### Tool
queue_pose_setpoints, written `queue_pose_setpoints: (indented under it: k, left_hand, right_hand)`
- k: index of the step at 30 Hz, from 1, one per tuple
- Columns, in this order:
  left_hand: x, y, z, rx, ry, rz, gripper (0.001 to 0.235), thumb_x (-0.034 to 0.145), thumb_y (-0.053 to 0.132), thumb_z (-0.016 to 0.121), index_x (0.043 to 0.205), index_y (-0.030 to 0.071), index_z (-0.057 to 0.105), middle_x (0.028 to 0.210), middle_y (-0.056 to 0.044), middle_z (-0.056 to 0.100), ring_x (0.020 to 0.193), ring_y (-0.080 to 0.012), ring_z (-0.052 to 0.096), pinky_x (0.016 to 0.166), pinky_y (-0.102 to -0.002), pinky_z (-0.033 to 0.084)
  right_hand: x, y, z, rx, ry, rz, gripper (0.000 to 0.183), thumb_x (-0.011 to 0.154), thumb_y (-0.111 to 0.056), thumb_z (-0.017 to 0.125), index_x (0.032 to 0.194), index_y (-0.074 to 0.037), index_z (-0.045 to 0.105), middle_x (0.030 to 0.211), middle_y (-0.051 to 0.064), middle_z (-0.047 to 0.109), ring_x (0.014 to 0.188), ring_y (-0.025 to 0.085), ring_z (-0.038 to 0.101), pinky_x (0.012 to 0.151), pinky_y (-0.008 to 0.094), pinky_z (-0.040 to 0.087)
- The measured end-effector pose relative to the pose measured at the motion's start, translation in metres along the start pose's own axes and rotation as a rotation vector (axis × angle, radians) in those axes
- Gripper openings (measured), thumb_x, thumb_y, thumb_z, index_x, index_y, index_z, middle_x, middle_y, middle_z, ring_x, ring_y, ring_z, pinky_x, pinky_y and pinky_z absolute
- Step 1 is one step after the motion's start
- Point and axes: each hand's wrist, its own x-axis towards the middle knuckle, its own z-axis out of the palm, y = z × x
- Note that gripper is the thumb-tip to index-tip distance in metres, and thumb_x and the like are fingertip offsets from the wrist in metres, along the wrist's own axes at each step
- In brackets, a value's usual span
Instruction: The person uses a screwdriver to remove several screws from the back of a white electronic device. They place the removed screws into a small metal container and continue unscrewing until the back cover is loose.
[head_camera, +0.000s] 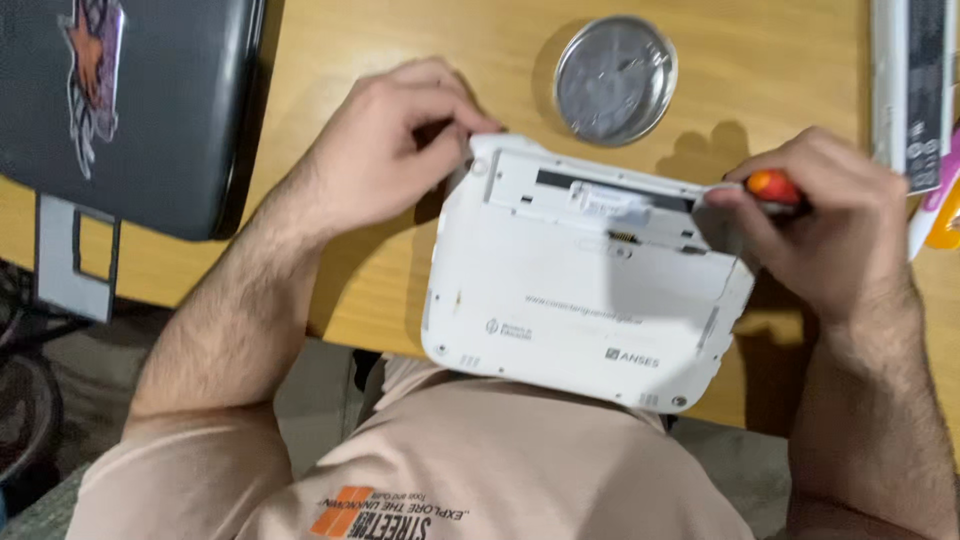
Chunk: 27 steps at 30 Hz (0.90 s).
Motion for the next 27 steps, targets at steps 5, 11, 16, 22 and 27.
queue_pose_setpoints:
  k: [5,11,16,22,27]
  left_hand:
    - [-0.003,-0.005,0.008,-0.011,0.100,0.043,0.027,0.112,-0.006,0.071,0.121,0.005,0.093,0.114,-0.006,0.078,0.098,-0.0171,0.073,0.083,-0.031,0.055]
    - [-0.002,0.005,0.010,-0.013,0.101,0.034,0.006,0.113,0.006,0.090,0.118,0.009,0.091,0.114,-0.003,0.074,0.087,-0.0117,0.067,0.073,-0.026,0.056]
    - [-0.002,0.012,0.021,0.107,0.096,0.087,0.029,0.111,0.029,0.095,0.129,0.007,0.089,0.117,-0.007,0.074,0.097,-0.0187,0.071,0.078,-0.036,0.058]
    - [0.002,0.003,0.049,0.246,0.204,0.273,0.051,0.112,0.050,0.087,0.141,0.008,0.085,0.126,-0.010,0.072,0.118,-0.0260,0.060,0.096,-0.045,0.053]
    - [0.002,0.024,0.062,0.440,0.068,0.270,0.074,0.110,0.067,0.081,0.162,0.015,0.076,0.175,-0.010,0.069,0.151,-0.0377,0.057,0.120,-0.068,0.053]
  right_hand:
    - [-0.015,0.021,0.009,-0.158,0.024,0.033,0.029,0.131,-0.010,0.116,0.126,0.003,0.091,0.120,0.019,0.084,0.107,0.033,0.076,0.096,0.046,0.058]
    - [-0.011,0.012,0.008,-0.183,0.049,0.092,0.025,0.127,-0.012,0.113,0.126,0.001,0.092,0.121,0.017,0.085,0.109,0.032,0.076,0.097,0.045,0.059]
    - [-0.005,0.002,0.001,-0.148,0.150,-0.045,0.025,0.118,0.005,0.106,0.140,0.009,0.094,0.128,0.024,0.086,0.112,0.036,0.077,0.098,0.047,0.060]
    - [-0.003,-0.003,0.008,-0.047,0.395,-0.132,0.018,0.123,0.026,0.069,0.134,0.024,0.084,0.114,0.036,0.080,0.096,0.040,0.068,0.081,0.051,0.052]
    - [-0.001,-0.010,0.014,0.067,0.514,-0.147,0.036,0.116,0.012,0.050,0.140,0.014,0.076,0.122,0.031,0.064,0.085,0.034,0.073,0.089,0.046,0.059]
